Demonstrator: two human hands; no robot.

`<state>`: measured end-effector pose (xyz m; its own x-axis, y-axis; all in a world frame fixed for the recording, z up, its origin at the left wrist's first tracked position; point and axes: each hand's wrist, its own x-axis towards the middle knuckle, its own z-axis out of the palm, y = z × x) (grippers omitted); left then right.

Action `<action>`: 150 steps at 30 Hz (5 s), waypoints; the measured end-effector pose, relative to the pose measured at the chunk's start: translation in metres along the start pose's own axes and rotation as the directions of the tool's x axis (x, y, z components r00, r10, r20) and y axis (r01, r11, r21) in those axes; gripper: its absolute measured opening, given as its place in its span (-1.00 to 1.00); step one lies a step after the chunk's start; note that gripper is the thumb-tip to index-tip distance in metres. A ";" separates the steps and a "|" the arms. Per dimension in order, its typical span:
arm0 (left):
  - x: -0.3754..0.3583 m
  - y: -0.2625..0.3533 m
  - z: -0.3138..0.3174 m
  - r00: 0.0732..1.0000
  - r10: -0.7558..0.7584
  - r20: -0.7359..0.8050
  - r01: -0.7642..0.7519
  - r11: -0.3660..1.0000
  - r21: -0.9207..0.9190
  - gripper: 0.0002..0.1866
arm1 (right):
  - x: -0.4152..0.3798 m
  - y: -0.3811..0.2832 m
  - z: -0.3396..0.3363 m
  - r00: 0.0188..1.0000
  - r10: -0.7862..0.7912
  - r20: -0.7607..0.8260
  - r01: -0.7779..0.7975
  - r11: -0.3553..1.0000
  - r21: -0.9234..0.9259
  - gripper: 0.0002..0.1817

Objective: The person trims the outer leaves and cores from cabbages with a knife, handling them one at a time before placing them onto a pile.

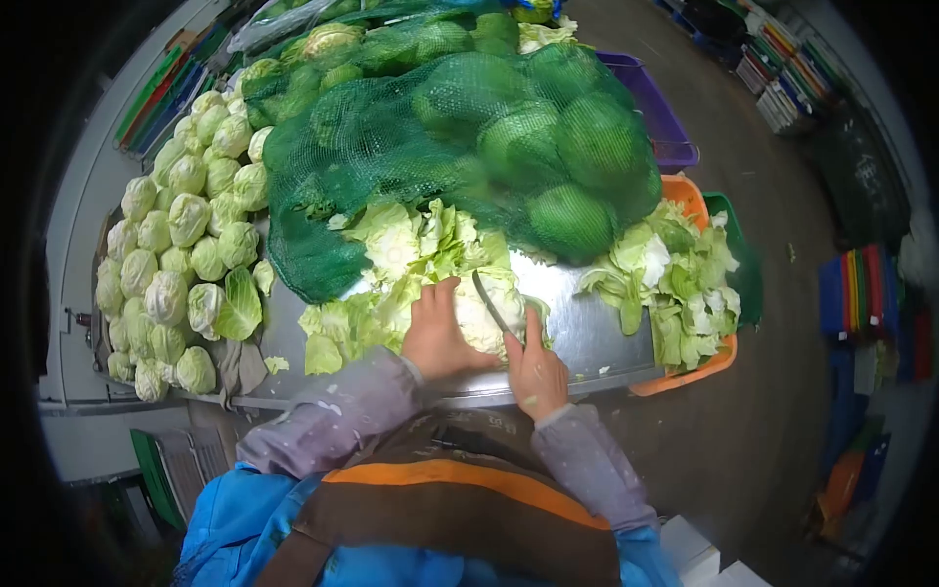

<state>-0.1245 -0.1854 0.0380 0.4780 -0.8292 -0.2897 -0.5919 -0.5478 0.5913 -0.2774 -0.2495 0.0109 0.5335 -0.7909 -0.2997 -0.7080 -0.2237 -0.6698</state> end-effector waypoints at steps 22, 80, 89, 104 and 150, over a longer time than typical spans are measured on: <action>0.006 -0.038 0.024 0.945 0.211 -0.252 -0.264 0.943 -0.202 0.17 | 0.107 0.074 0.025 0.974 -0.045 -0.221 0.061 0.996 0.066 -0.50; 0.002 -0.024 0.017 0.984 0.081 -0.160 -0.124 0.953 -0.275 0.04 | 0.035 0.055 -0.040 0.883 -0.464 -0.074 0.468 0.854 0.227 -0.34; 0.002 -0.038 0.019 0.990 0.097 -0.106 -0.123 0.951 -0.284 0.08 | 0.117 0.029 -0.009 0.947 -0.236 0.218 0.138 0.912 0.387 -0.52; -0.018 -0.044 -0.009 0.968 0.093 -0.235 -0.110 0.992 -0.059 0.26 | 0.064 -0.024 0.002 0.935 -0.318 0.156 0.211 0.854 0.476 -0.45; 0.022 -0.056 -0.027 0.984 0.077 -0.158 -0.086 0.995 -0.053 0.24 | 0.134 -0.005 0.033 0.959 -0.242 -0.146 0.259 0.959 0.116 -0.44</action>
<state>-0.0632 -0.1699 0.0186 0.5278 -0.8408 -0.1203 -0.5958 -0.4674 0.6531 -0.1872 -0.3353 -0.0479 0.6151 -0.7880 -0.0260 -0.4871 -0.3538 -0.7985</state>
